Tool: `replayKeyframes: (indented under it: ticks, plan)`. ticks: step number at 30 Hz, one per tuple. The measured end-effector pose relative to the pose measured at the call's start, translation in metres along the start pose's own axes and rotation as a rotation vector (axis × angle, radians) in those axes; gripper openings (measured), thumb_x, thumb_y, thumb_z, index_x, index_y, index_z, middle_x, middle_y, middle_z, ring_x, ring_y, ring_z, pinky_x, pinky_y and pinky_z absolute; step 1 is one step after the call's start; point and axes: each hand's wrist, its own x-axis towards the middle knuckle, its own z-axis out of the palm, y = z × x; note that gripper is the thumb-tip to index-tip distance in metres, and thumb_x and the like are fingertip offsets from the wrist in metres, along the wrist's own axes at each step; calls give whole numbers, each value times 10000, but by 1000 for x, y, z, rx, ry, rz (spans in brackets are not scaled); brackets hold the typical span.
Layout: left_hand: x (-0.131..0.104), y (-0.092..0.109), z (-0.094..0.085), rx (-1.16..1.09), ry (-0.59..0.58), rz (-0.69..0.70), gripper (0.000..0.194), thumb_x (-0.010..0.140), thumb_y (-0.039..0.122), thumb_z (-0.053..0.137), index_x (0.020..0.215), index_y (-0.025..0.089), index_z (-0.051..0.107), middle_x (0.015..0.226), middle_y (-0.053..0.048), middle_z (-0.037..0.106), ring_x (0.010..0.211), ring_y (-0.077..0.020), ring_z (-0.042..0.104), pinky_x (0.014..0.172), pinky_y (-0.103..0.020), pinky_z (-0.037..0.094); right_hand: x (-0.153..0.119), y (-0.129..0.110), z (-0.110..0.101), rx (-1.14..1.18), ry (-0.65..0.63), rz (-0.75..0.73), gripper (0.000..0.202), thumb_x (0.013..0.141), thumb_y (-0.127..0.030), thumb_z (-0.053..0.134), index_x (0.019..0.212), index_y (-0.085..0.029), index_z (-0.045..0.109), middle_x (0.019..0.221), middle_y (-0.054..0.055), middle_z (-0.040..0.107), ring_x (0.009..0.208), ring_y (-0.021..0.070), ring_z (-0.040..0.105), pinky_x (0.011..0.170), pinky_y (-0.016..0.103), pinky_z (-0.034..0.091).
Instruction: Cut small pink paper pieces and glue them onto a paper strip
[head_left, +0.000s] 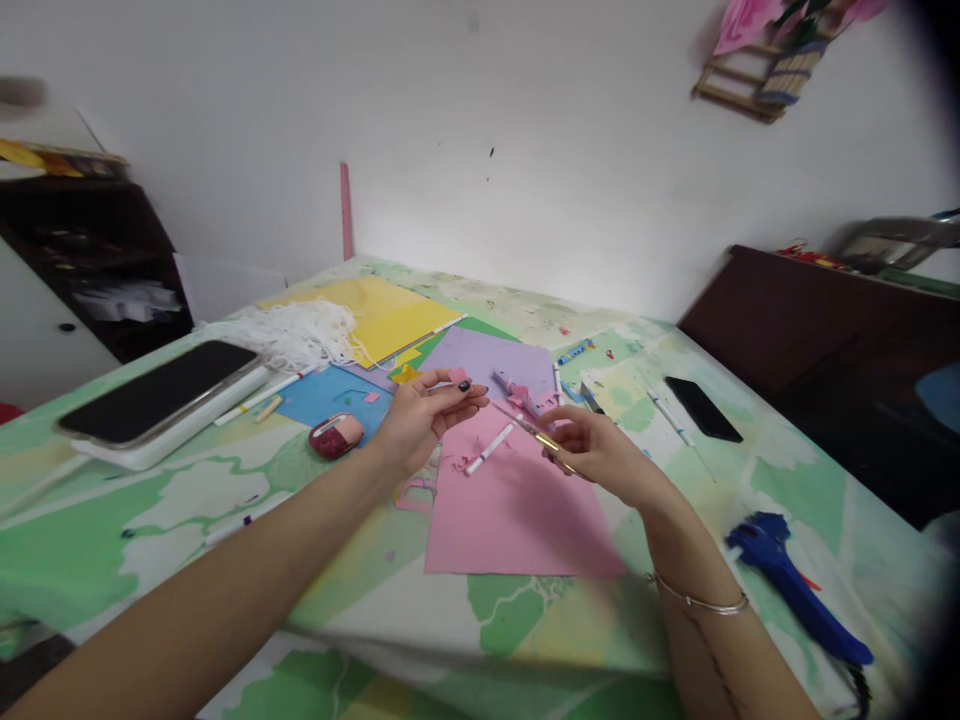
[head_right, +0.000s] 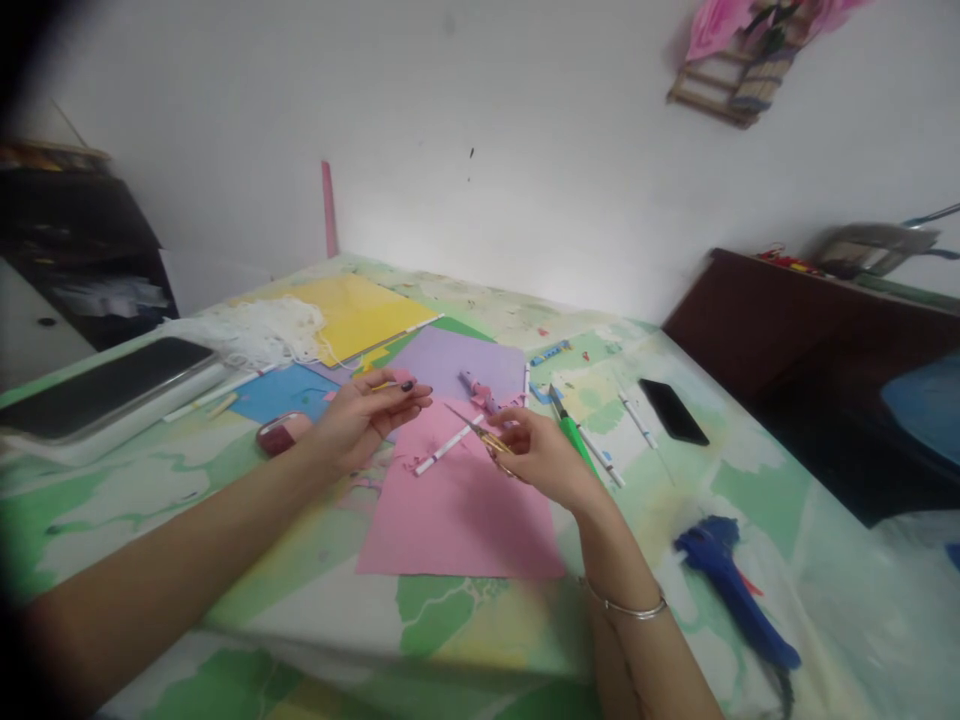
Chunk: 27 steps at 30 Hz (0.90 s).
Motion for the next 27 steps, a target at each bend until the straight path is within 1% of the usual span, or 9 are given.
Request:
replayKeyframes:
  ticks: [4,6,7,10,12,14,18,22,27]
  plan:
    - [-2,-2,1,63,-17,64,198,674,209,713,804,131,586,734,-60,712,678,-160,679,683,-267,509,2,-4,8,40,150,-58,455,643,-380,715,1017,-145,607,537,-55,467,425,63,366,365,194,241]
    - [-5,-3,3,92,-57,78,208,682,256,713,799,128,597,718,-63,708,671,-166,675,680,-277,505,2,-6,17,77,188,-109,445,653,-441,696,971,-140,617,533,-52,443,438,70,354,385,211,250]
    - [-6,-4,4,106,-77,74,209,687,268,711,795,125,604,719,-66,707,676,-168,673,682,-280,503,2,-7,24,74,208,-149,400,672,-464,672,905,-144,618,538,-49,431,457,76,352,405,219,261]
    - [-10,-8,7,139,-112,50,189,687,262,713,786,121,633,745,-60,697,687,-152,654,651,-252,483,0,-8,43,-92,299,-254,327,708,-483,636,665,-174,537,531,-51,378,499,84,326,454,231,259]
    - [-12,-12,7,154,-118,37,168,685,253,717,774,124,658,745,-45,680,678,-125,624,604,-216,453,-2,-8,54,-244,386,-280,361,694,-471,665,590,-188,466,501,-61,345,492,83,299,459,232,236]
    - [-13,-14,8,160,-126,22,157,680,252,720,768,130,677,727,-33,661,665,-107,589,570,-197,425,-2,-7,61,-344,443,-295,380,691,-469,677,576,-195,440,485,-66,341,481,84,295,463,233,231]
    - [-14,-16,9,183,-177,-6,153,668,250,724,746,124,686,673,-23,622,608,-93,531,538,-201,387,-2,-4,65,-450,449,-314,417,705,-507,657,574,-202,406,501,-50,408,483,90,334,482,237,253]
    - [-15,-17,10,238,-220,30,131,685,251,706,697,124,678,600,1,565,564,-85,485,509,-203,368,0,-2,67,-498,464,-312,429,719,-548,626,584,-207,405,510,-36,441,490,101,363,496,243,266]
    - [-14,-19,7,248,-224,40,112,703,240,698,746,136,701,639,-6,601,584,-86,506,542,-205,402,-1,-2,68,-525,484,-309,390,714,-523,645,615,-201,448,535,-25,477,504,107,396,510,246,282]
